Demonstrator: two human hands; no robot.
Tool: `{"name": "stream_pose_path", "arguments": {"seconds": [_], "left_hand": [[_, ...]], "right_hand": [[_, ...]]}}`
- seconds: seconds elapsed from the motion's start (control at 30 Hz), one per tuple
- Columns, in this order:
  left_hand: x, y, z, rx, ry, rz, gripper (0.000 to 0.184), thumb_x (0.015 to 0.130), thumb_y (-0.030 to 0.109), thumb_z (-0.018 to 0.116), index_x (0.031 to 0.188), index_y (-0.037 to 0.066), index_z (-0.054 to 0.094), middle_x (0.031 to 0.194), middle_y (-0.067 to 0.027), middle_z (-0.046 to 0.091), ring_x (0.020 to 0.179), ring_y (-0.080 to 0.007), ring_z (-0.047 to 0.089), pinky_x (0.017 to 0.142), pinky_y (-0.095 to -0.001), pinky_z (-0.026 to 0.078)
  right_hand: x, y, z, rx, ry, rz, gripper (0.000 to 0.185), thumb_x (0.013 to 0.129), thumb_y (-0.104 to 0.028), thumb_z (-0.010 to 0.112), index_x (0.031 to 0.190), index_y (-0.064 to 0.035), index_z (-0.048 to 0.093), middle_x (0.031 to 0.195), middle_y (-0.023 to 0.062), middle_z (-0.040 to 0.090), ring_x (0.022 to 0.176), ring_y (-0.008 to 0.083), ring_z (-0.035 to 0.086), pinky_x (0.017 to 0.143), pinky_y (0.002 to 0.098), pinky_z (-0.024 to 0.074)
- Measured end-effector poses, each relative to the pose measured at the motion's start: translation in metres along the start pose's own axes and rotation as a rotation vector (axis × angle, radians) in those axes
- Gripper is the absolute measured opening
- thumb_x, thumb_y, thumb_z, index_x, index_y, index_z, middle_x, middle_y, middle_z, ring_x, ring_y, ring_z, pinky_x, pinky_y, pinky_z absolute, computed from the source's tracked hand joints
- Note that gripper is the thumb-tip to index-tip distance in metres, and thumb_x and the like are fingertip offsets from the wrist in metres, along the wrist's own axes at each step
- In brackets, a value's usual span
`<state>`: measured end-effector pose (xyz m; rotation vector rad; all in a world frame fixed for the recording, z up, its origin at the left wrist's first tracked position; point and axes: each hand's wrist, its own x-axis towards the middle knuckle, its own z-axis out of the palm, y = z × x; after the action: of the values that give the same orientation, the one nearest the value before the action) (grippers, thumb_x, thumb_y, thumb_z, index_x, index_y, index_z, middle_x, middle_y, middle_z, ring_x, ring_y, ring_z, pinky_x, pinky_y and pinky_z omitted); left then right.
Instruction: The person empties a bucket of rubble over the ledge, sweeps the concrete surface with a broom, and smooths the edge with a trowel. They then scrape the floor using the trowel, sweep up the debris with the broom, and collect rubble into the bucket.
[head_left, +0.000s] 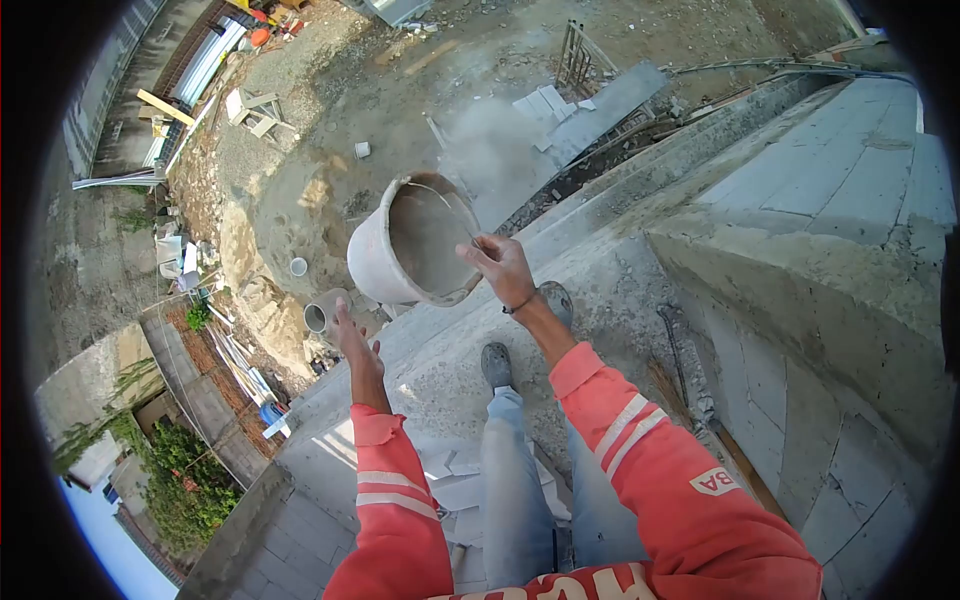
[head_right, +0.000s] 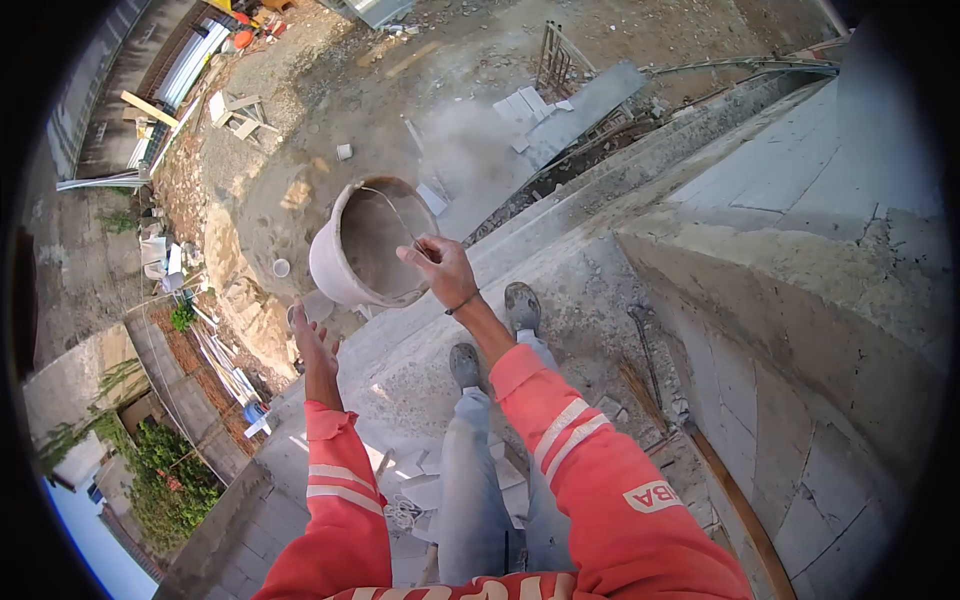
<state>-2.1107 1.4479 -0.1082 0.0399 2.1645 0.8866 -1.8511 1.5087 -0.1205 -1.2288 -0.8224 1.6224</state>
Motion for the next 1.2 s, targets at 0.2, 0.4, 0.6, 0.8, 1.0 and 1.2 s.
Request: {"name": "stream_pose_path", "arguments": {"seconds": [0.2,0.4,0.6,0.8,1.0,1.2], "left_hand": [[-0.048,-0.098,-0.003,0.103,-0.394,-0.15,0.066,0.084,0.058,0.052,0.132,0.014,0.045,0.125,-0.008,0.045,0.116,-0.0218,0.041,0.095,-0.0466,0.031],[-0.084,-0.146,0.045,0.131,-1.041,-0.165,0.037,0.095,0.036,0.049,0.116,0.006,0.054,0.101,-0.0044,0.061,0.099,-0.0163,0.056,0.082,-0.0301,0.041],[-0.16,-0.201,0.08,0.554,-1.258,-0.239,0.021,0.096,0.03,0.047,0.102,0.01,0.05,0.106,-0.0089,0.061,0.1,-0.0179,0.06,0.079,-0.0325,0.044],[-0.205,-0.315,0.086,0.88,-1.378,-0.241,0.019,0.096,0.029,0.048,0.099,0.011,0.048,0.099,-0.0081,0.059,0.091,-0.0205,0.064,0.074,-0.0328,0.047],[-0.211,-0.378,0.08,0.949,-1.334,-0.211,0.022,0.097,0.028,0.047,0.094,0.006,0.05,0.091,-0.0087,0.06,0.083,-0.0214,0.066,0.071,-0.0324,0.051],[-0.162,-0.414,0.072,1.107,-1.012,0.138,0.03,0.095,0.037,0.05,0.097,0.006,0.052,0.091,-0.0104,0.061,0.082,-0.0266,0.066,0.074,-0.0401,0.054]], "right_hand": [[-0.078,0.101,0.04,-0.415,-0.064,0.153,0.026,0.074,-0.027,0.068,0.081,-0.0031,0.06,0.064,0.0056,0.052,0.061,0.017,0.051,0.058,0.0327,0.0405],[-0.178,0.133,0.032,-0.594,0.447,-0.072,0.031,0.074,-0.011,0.056,0.103,0.0004,0.059,0.089,0.0188,0.058,0.09,0.0351,0.056,0.079,0.0422,0.0448],[-0.324,0.134,-0.045,-0.695,0.613,0.06,0.035,0.074,-0.011,0.058,0.109,-0.0038,0.059,0.093,0.0162,0.057,0.094,0.0336,0.055,0.081,0.043,0.0454],[-0.504,0.282,-0.179,-0.682,0.989,0.665,0.034,0.077,-0.014,0.059,0.11,-0.0089,0.06,0.092,0.0163,0.063,0.09,0.0344,0.06,0.08,0.0436,0.0484],[-0.617,0.373,-0.315,-0.677,1.052,1.093,0.043,0.076,-0.016,0.06,0.118,-0.0099,0.057,0.112,0.0192,0.062,0.106,0.0377,0.058,0.09,0.0439,0.0474],[-0.623,0.442,-0.454,-0.975,0.9,1.135,0.043,0.084,-0.013,0.053,0.127,-0.0136,0.05,0.126,0.0129,0.054,0.119,0.0318,0.05,0.096,0.0441,0.0432]]}}
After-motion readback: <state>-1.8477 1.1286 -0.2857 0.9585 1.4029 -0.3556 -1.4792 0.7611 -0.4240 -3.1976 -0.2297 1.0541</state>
